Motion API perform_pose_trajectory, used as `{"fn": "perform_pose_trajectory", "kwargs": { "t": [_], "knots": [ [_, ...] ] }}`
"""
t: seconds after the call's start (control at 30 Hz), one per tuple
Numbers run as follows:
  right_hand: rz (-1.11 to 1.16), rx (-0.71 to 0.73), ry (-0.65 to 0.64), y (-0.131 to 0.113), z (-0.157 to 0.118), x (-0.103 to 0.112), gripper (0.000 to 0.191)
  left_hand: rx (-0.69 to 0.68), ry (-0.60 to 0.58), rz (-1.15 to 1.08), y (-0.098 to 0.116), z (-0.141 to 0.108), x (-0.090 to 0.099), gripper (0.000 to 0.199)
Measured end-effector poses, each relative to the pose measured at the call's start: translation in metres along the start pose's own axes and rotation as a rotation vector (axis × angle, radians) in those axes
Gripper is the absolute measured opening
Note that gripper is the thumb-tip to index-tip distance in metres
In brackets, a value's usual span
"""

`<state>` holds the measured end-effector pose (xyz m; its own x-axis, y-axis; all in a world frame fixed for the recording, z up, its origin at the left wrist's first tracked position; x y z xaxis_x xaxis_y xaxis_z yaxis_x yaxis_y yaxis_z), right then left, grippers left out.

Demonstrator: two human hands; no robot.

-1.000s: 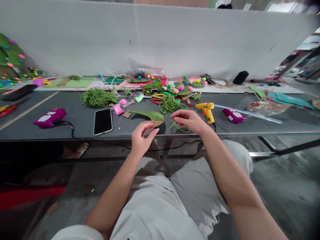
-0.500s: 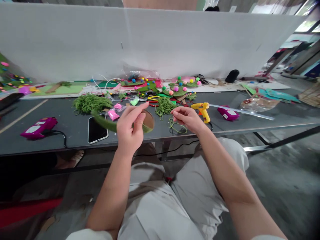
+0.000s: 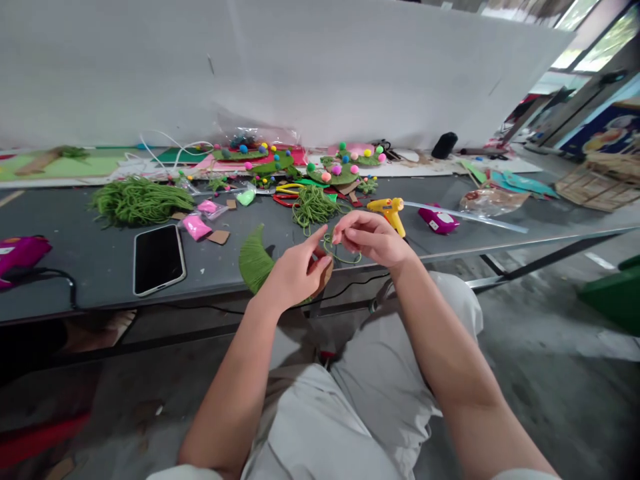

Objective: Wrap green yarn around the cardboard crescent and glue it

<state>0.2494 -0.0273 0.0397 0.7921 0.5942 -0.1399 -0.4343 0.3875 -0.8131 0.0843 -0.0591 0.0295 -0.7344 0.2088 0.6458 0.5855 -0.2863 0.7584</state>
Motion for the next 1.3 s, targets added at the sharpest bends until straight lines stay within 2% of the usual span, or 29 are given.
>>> {"fn": "perform_pose_trajectory", "kwargs": {
  "t": [0.13, 0.23, 0.33, 0.4, 0.53, 0.77, 0.93, 1.03, 1.13, 1.2, 1.3],
  "knots": [
    [-0.014, -0.003, 0.087, -0.002, -0.002, 0.006, 0.018, -0.052, 0.056, 0.008, 0.007, 0.013, -0.008, 0.027],
    [-0.078, -0.011, 0.189, -0.006, -0.005, 0.015, 0.026, -0.029, 0.095, -0.024, 0.001, 0.017, -0.013, 0.024],
    [-0.115, 0.006, 0.236, -0.013, -0.007, 0.019, 0.030, -0.029, 0.087, -0.057, -0.007, 0.015, -0.015, 0.023],
    [-0.112, 0.008, 0.236, -0.015, -0.008, 0.019, 0.029, -0.029, 0.077, -0.076, -0.011, 0.012, -0.013, 0.029],
    [-0.044, 0.004, 0.175, -0.012, -0.007, 0.013, 0.023, -0.034, 0.010, -0.126, -0.012, 0.009, -0.012, 0.055],
    [-0.034, -0.073, 0.144, -0.006, -0.009, 0.009, 0.032, -0.044, 0.002, -0.123, 0.001, 0.010, -0.016, 0.038],
    [0.015, -0.117, 0.113, -0.005, -0.009, 0.005, 0.038, -0.034, 0.020, -0.123, -0.002, 0.011, -0.013, 0.020],
    [-0.025, -0.135, 0.178, -0.002, -0.006, 0.011, 0.037, -0.014, 0.071, -0.138, -0.007, 0.011, -0.009, 0.021],
    [-0.197, -0.179, 0.246, 0.002, -0.006, 0.019, 0.033, -0.008, 0.121, -0.140, -0.009, 0.011, -0.004, 0.023],
    [-0.264, -0.205, 0.184, 0.005, -0.006, 0.018, 0.031, -0.011, 0.133, -0.131, -0.009, 0.010, -0.001, 0.022],
    [-0.328, -0.234, 0.002, 0.011, -0.007, 0.008, 0.031, -0.011, 0.149, -0.119, -0.008, 0.009, 0.003, 0.022]
  ]
}}
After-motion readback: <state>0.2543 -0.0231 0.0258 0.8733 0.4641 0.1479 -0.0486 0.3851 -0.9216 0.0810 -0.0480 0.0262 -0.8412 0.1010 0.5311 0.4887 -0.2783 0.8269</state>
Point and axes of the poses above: each hand's wrist, its own z-axis towards the middle knuckle, its own x-axis out of the back of the hand, y = z × x, the point moved 5 cm from there along z, towards the middle knuckle, and after that the axes turned 14 degrees about x, right-handed, at the moved point
